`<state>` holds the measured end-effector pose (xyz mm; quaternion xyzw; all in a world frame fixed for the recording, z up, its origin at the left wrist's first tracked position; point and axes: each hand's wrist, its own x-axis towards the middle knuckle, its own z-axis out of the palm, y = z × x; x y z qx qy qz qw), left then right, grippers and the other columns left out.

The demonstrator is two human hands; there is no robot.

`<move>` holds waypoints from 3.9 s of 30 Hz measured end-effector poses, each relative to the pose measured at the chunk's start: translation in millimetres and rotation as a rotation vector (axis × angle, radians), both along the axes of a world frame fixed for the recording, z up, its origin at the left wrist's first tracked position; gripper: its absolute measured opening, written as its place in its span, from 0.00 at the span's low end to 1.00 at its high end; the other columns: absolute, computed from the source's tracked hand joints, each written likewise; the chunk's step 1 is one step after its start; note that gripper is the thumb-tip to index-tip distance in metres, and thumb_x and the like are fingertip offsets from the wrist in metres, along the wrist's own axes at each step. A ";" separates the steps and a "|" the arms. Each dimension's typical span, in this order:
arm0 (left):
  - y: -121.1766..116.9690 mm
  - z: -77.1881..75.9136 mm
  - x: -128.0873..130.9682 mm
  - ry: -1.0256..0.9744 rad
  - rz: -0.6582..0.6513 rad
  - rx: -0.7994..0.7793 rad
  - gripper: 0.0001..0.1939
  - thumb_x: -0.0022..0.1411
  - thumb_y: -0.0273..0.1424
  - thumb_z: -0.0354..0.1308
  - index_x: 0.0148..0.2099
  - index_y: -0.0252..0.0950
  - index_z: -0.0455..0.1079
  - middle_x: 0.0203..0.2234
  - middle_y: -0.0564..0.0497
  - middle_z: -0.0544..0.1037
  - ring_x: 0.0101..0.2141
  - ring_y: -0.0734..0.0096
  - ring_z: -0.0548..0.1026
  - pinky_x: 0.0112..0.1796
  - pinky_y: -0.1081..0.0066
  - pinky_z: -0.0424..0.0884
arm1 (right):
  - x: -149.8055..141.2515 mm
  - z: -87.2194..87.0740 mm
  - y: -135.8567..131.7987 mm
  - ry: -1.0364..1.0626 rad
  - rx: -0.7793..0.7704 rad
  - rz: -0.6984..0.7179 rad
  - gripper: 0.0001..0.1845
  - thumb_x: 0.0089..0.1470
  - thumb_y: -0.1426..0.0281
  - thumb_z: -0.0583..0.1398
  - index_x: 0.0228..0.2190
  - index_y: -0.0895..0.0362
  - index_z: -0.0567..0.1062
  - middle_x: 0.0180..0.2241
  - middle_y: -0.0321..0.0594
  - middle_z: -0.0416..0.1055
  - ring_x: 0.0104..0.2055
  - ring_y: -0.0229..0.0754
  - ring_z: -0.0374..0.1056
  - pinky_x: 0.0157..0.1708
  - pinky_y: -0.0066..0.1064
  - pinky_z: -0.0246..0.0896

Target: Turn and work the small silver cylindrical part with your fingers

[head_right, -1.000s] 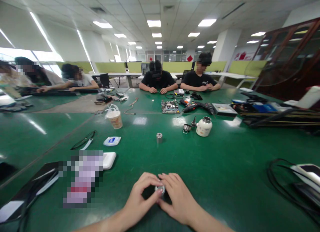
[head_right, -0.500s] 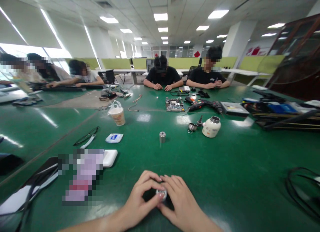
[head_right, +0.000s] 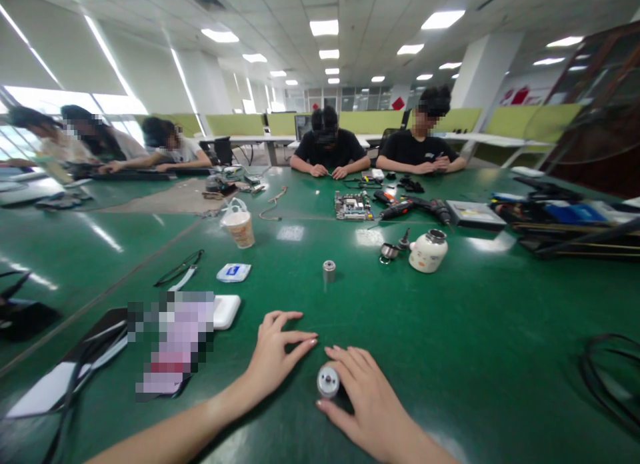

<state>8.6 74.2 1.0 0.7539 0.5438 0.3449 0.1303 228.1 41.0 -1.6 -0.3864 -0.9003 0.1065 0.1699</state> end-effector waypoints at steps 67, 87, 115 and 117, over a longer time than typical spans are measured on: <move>-30.3 5.3 16.0 -0.377 -0.475 -0.281 0.16 0.53 0.32 0.70 0.45 0.35 0.76 0.36 0.50 0.82 0.36 0.66 0.79 0.39 0.72 0.71 | 6.9 42.9 4.7 0.453 -0.132 -0.057 0.14 0.51 0.71 0.66 0.41 0.49 0.76 0.38 0.35 0.80 0.42 0.45 0.75 0.55 0.47 0.59; -33.4 9.4 16.9 -0.358 -0.444 -0.256 0.15 0.51 0.27 0.66 0.44 0.35 0.74 0.35 0.50 0.80 0.35 0.67 0.77 0.38 0.71 0.71 | 35.4 -10.6 44.4 0.335 -0.065 -0.203 0.11 0.54 0.66 0.64 0.41 0.51 0.79 0.39 0.39 0.81 0.46 0.51 0.75 0.53 0.56 0.63; -32.7 1.3 18.8 -0.357 -0.477 -0.194 0.12 0.52 0.26 0.63 0.42 0.35 0.73 0.36 0.48 0.79 0.36 0.64 0.77 0.40 0.69 0.71 | -12.6 29.0 -2.4 0.639 -0.118 -0.063 0.06 0.53 0.74 0.65 0.29 0.50 0.77 0.31 0.32 0.81 0.36 0.43 0.76 0.44 0.42 0.68; -32.5 2.0 18.7 -0.352 -0.477 -0.197 0.13 0.52 0.26 0.62 0.43 0.35 0.73 0.36 0.48 0.79 0.36 0.65 0.77 0.40 0.69 0.71 | -13.1 29.2 -2.5 0.631 -0.108 -0.083 0.06 0.51 0.73 0.67 0.28 0.50 0.77 0.29 0.33 0.80 0.34 0.43 0.75 0.43 0.41 0.67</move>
